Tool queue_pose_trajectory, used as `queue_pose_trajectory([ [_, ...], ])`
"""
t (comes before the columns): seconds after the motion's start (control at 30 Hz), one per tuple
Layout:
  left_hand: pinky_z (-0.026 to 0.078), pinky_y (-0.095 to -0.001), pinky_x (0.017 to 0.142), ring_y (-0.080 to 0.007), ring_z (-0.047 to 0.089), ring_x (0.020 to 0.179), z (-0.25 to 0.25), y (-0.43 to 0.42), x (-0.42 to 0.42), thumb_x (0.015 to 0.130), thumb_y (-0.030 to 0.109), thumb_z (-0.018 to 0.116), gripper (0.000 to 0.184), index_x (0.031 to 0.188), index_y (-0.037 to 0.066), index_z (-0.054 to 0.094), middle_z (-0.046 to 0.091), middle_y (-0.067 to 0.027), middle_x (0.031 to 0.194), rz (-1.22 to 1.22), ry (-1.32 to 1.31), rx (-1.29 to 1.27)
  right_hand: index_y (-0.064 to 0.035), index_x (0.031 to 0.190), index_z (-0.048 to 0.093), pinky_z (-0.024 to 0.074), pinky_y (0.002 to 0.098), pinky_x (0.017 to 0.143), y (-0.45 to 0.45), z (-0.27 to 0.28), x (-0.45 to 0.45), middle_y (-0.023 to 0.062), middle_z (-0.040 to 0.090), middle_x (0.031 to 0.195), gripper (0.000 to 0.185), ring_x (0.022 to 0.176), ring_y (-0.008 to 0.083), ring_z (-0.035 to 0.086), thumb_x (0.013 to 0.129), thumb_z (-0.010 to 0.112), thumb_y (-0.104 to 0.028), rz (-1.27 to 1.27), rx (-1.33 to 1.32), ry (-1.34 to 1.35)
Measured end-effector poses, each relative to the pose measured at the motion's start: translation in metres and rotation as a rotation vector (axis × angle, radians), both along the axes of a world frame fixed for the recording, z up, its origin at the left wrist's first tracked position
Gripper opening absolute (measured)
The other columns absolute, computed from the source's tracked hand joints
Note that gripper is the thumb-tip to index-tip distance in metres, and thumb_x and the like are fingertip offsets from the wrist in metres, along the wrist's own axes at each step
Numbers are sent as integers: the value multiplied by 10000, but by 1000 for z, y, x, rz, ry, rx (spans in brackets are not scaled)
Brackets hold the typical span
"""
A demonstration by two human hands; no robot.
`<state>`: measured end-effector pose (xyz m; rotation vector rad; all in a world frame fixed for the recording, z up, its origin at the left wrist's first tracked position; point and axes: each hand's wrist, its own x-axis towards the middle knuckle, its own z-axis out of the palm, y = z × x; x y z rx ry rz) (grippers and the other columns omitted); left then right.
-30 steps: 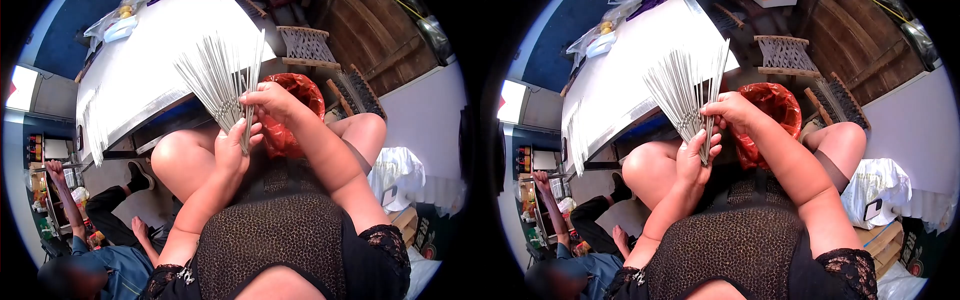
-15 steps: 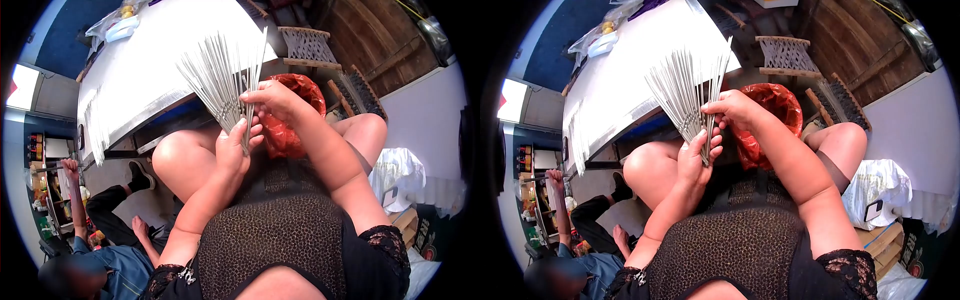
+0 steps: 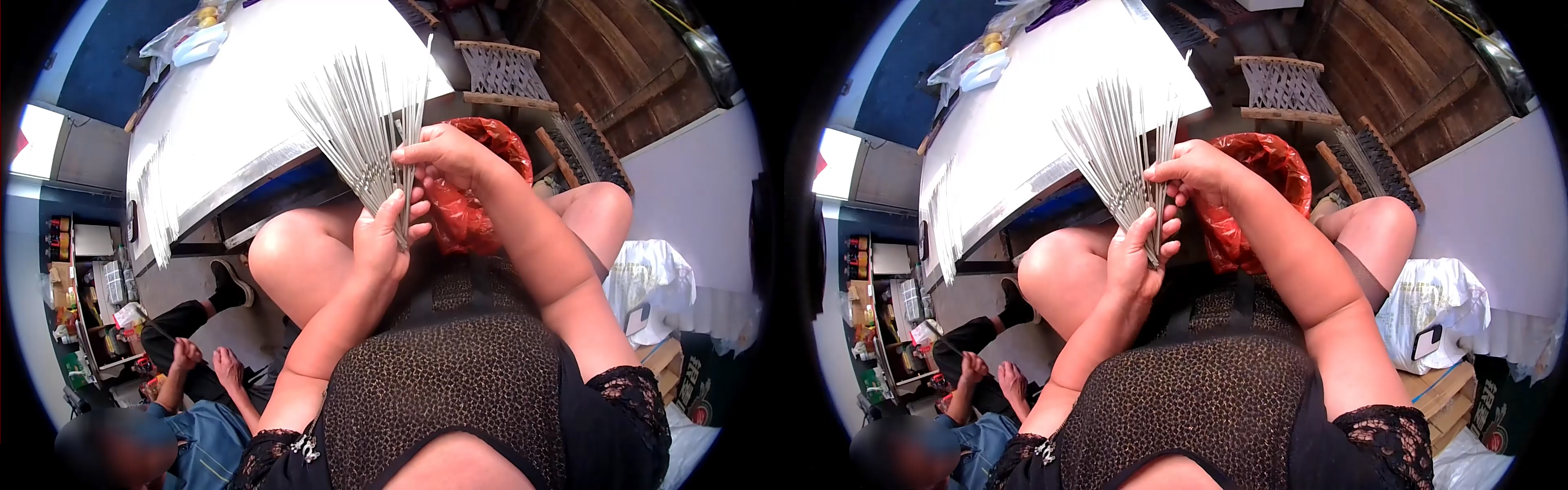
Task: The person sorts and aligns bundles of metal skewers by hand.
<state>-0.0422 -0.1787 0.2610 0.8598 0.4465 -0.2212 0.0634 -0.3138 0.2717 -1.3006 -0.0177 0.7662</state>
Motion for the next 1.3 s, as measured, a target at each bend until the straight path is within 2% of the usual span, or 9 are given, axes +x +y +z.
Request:
queue_pose_trajectory([
  [0.07,510,-229,501,-134,620,731,-9,4,0,899,150,534,234,1109,46,517,631,-68,941,-41,-41,26,3,796,630,407,226,441,1,-2,0,41,576,624,160,496,101,497,779,686,-146,25,-3,2],
  [0.13,500,-224,488,-130,617,722,-11,4,0,898,150,536,230,1103,46,519,630,-65,935,-40,-63,20,7,891,634,420,168,442,2,-2,-2,55,624,683,209,507,85,553,797,666,-177,142,20,16],
  [0.2,490,-219,475,-126,615,714,-11,4,0,897,149,537,226,1098,47,520,630,-61,929,-40,-84,14,11,897,635,417,170,443,5,-7,-3,53,623,682,199,499,87,548,796,658,-159,142,17,10],
  [0.47,522,-242,534,-159,625,770,-3,2,-1,905,138,513,290,1184,74,467,608,-70,1002,6,-50,-30,6,842,627,420,187,460,3,-7,-1,49,611,654,182,504,82,537,768,657,-157,56,2,-15],
  [0.6,531,-253,546,-162,625,772,-5,3,0,904,134,511,288,1182,72,467,606,-73,1017,7,-44,3,0,842,631,415,184,458,3,-8,1,39,605,644,183,497,76,527,763,664,-162,97,14,0],
  [0.67,532,-253,544,-163,625,770,-7,4,-1,904,132,510,286,1181,73,468,607,-69,1006,-2,-58,-2,-7,770,634,418,223,445,9,-8,-2,53,598,623,116,479,103,515,756,662,-119,53,41,5],
  [0.87,529,-247,536,-157,622,763,-4,3,-1,906,148,517,279,1172,76,477,606,-58,987,11,-42,-30,-10,765,635,401,211,440,10,-11,-2,51,602,625,123,483,102,517,763,655,-132,38,48,-4],
  [0.9,529,-247,536,-157,622,763,-4,4,0,906,148,517,279,1172,76,477,606,-58,987,11,-40,-30,-10,871,642,401,190,468,8,-13,1,39,620,706,161,532,76,522,774,646,-138,101,47,-7],
  [1.3,535,-253,538,-163,623,757,-4,4,-1,913,165,514,271,1167,77,474,602,-60,1000,15,-55,-73,5,924,637,389,198,471,8,-19,0,43,626,737,214,545,78,513,767,660,-139,69,58,-4],
])
